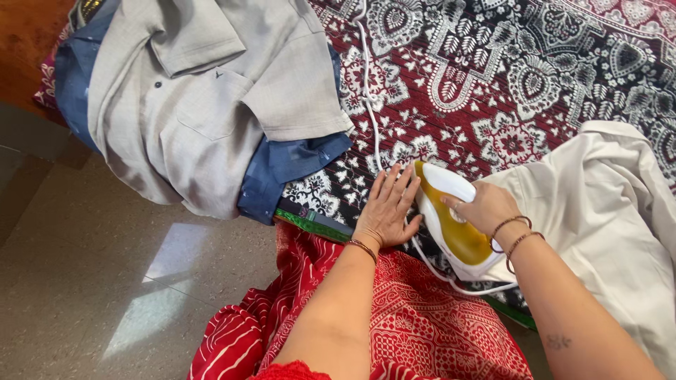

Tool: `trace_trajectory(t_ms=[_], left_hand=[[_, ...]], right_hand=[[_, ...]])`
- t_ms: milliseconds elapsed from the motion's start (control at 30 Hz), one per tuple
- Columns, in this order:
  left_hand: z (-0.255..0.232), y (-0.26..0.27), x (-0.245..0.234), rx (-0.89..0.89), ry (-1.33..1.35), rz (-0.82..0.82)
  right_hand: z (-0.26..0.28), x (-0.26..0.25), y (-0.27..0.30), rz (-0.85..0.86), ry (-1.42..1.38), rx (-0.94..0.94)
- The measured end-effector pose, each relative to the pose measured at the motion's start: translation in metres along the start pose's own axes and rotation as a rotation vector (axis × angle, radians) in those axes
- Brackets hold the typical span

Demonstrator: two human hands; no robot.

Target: The person irons a white shirt and a patterned shirt on a bed. They use a handheld iron to smooth the fabric, adjusting the shirts and buttoning the patterned one before ironing.

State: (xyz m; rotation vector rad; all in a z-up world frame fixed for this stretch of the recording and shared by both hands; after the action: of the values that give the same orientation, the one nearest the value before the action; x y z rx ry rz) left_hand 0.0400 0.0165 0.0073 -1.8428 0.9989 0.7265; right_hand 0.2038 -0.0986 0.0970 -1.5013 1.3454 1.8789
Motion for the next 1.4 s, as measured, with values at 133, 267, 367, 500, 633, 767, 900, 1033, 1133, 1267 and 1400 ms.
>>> trace_trajectory(t_ms=[133, 267, 367, 500, 633, 767, 900, 1033, 1133, 1267, 1400], left_hand=[[0.001, 0.000, -0.005, -0.023, -0.011, -0.032], [0.000, -0.003, -0.010, -0.046, -0.045, 0.012], [0.000, -0.005, -0.011, -0.056, -0.067, 0.054], [0.000, -0.004, -0.012, -0.057, -0.093, 0.024], [0.002, -0.002, -0.011, -0.055, -0.056, 0.025], [0.004, -0.003, -0.003, -0.053, -0.034, 0.076], [0.005, -0.003, 0.001, -0.028, 0.020, 0.057], [0.008, -0.007, 0.014, -0.053, 0.010, 0.158], [0.008, -0.007, 0.015, -0.038, -0.014, 0.146], [0.001, -0.014, 0.013, -0.056, -0.113, 0.225], [-0.031, -0.018, -0.005, -0.211, -0.088, 0.005]], right_hand=[[0.030, -0.009, -0.041, -0.094, -0.042, -0.068], [0.065, -0.030, -0.095, -0.193, -0.082, -0.052], [0.087, -0.055, -0.133, -0.229, -0.354, -0.057], [0.090, -0.073, -0.191, -0.217, -1.188, -0.026], [0.085, -0.038, -0.227, -0.121, -1.816, -0.033], [0.060, -0.013, -0.227, -0.163, -1.420, 0.298], [0.044, -0.011, -0.198, -0.158, -1.072, 0.182], [0.030, 0.009, -0.079, -0.613, -0.881, -0.142], [0.010, 0.057, 0.056, -0.661, -0.673, -0.118], [-0.041, 0.096, 0.176, -0.572, -0.530, -0.075], [-0.121, 0.115, 0.224, -0.532, -0.461, 0.169]])
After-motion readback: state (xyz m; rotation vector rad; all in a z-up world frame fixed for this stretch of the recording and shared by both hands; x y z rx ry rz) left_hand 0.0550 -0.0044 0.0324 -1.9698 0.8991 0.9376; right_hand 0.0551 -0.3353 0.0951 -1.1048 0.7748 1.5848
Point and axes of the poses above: each hand's wrist, its own y-axis away from the middle knuckle, its own x-axis out of the palm, z = x × y, the point moved 5 cm from there along -y, towards the middle knuckle, and after that the axes turned 1 degree about x, right-handed, at the moved point
